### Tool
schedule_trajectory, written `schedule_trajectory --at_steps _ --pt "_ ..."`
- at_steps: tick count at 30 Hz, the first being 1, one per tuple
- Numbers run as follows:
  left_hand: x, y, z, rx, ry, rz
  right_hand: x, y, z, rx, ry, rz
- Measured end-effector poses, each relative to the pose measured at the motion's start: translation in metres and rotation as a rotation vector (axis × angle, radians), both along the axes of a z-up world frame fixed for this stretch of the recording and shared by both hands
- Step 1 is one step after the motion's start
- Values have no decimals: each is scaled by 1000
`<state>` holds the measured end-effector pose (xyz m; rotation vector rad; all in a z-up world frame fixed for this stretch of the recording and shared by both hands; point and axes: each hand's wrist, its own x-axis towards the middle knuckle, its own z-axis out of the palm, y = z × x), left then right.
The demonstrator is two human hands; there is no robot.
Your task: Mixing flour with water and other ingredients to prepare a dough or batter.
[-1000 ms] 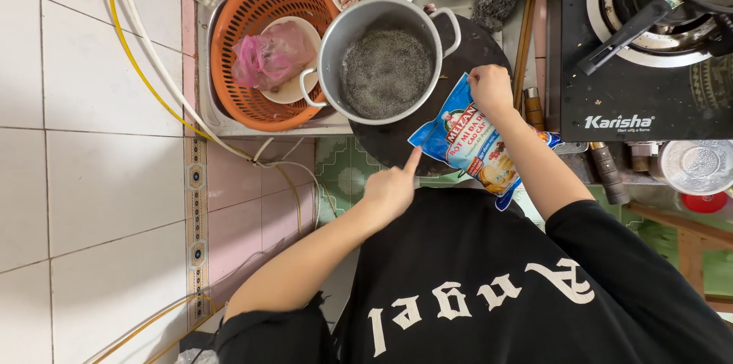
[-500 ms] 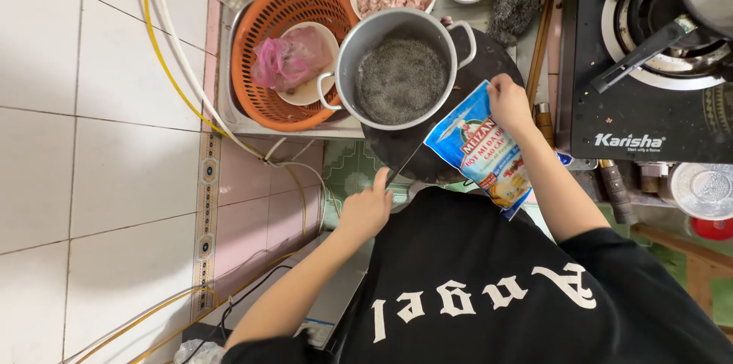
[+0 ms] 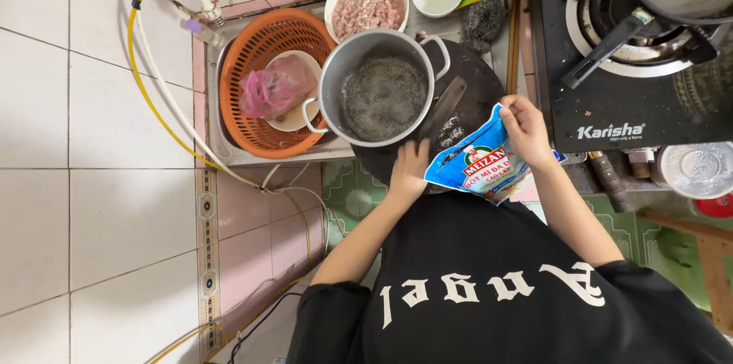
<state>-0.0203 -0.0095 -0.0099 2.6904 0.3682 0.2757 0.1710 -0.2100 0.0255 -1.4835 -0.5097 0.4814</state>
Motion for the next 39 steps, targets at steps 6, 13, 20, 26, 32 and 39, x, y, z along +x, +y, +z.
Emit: schedule_trajectory --at_steps 6,13,20,26,32,39 --pt "2 9 53 -124 -204 -90 -15 -28 18 145 23 -61" --pt "-6 11 203 -539 -117 -198 -36 -32 35 330 71 -112" --pt "-4 25 200 -284 -130 -342 -41 -7 65 452 -32 -216" --pt "16 35 230 -216 -169 -387 -27 13 53 507 -39 -300" --pt "37 43 213 -303 -142 -408 -8 33 37 534 -11 -324" --pt "42 51 213 -448 -159 -450 -40 30 73 189 -401 -429"
